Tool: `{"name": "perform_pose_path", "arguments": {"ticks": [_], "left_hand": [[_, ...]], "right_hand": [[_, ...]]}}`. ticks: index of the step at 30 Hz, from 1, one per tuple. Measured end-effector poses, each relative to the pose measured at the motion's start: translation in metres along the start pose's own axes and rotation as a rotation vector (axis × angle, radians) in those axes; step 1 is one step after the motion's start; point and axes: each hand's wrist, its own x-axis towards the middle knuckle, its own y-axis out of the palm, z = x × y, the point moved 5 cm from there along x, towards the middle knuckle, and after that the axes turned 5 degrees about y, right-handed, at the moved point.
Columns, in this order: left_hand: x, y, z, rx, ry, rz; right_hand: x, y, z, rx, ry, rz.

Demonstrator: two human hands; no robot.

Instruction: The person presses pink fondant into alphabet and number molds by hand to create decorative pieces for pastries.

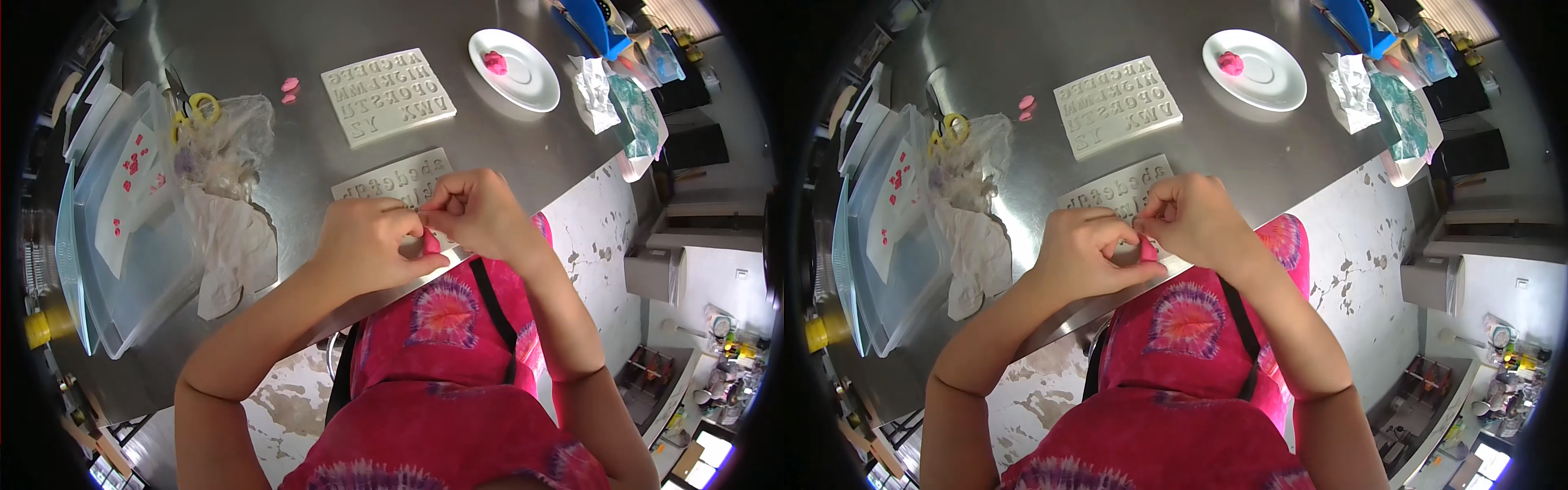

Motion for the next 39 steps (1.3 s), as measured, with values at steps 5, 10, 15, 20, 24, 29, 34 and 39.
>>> {"name": "perform_pose_path", "arguments": {"ticks": [5, 10, 15, 20, 24, 29, 34, 39], "left_hand": [[0.001, -0.004, 0.01, -0.13, -0.012, 0.143], [0.002, -0.003, 0.014, -0.185, 0.023, 0.168], [0.003, -0.004, 0.015, -0.22, 0.098, 0.189], [0.006, -0.005, 0.006, -0.117, 0.137, 0.253], [0.007, -0.004, 0.005, -0.061, 0.129, 0.271], [0.008, -0.003, 0.007, -0.052, 0.12, 0.297], [0.007, -0.002, 0.008, -0.061, 0.127, 0.291], [0.008, -0.002, 0.007, -0.064, 0.154, 0.281]], "right_hand": [[0.009, -0.003, 0.0, 0.052, 0.122, 0.213], [0.005, 0.005, 0.009, -0.235, -0.154, -0.023], [0.012, -0.001, 0.007, -0.257, -0.042, 0.063], [0.023, -0.009, 0.023, -0.463, -0.115, 0.206], [0.033, -0.007, 0.026, -0.447, -0.218, 0.391], [0.024, -0.006, 0.03, -0.494, -0.133, 0.321], [0.02, -0.001, 0.033, -0.568, -0.199, 0.332], [0.034, 0.006, 0.047, -0.677, -0.31, 0.403]]}}
